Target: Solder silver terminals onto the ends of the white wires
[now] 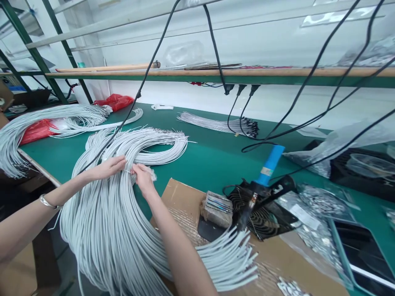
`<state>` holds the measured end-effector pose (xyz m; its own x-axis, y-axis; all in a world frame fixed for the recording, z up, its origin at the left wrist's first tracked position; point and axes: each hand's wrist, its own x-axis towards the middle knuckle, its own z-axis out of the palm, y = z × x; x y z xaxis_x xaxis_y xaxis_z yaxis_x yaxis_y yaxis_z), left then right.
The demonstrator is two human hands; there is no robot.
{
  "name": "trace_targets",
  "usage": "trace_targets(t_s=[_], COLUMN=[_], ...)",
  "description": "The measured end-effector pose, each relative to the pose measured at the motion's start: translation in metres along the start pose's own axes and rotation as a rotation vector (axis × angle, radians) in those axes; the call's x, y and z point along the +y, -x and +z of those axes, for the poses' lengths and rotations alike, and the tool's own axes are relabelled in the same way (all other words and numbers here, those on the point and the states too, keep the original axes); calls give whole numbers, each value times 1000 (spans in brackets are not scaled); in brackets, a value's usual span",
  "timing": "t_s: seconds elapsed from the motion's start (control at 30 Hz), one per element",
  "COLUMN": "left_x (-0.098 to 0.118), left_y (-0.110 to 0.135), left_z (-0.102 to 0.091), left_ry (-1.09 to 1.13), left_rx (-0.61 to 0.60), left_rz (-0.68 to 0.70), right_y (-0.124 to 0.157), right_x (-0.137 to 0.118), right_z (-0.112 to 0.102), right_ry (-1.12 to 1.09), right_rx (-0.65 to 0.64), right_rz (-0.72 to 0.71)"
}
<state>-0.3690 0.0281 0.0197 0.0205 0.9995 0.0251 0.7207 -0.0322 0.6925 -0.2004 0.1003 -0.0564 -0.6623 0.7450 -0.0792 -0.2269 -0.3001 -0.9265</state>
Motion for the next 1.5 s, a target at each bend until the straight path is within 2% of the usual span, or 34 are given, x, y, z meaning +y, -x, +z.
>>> trace_targets(t_s=[0.13,0.27,0.47,0.6,0.73,0.87,1.07,1.2,1.33,1.5], left_x=[-1,0,17,33,41,38,20,13,13,17], left_y=[6,7,24,36,32,27,32,48,64,55], left_z=[-5,-2,-1,7,19,15,-1,13,31,28], left_ry=[-79,-146,-209,-266,-324,-391,-508,-513,-515,-504], left_rx=[-20,-6,26,121,139,137,161,168,158,282], left_rz=[2,9,42,112,190,227,111,18,-19,-19], right_y=[8,12,6,5,8,11,7,-2,-8,-4], right_x=[4,5,-2,-4,-2,-1,10,23,30,24], right_z=[-9,-12,-5,4,7,1,-6,-5,-7,-7], right_ry=[39,104,250,417,543,581,506,427,443,607], right_rx=[21,18,-71,-147,-143,-118,-95,-56,-52,-10], right_rz=[30,3,-93,-191,-311,-354,-324,-282,-286,-433])
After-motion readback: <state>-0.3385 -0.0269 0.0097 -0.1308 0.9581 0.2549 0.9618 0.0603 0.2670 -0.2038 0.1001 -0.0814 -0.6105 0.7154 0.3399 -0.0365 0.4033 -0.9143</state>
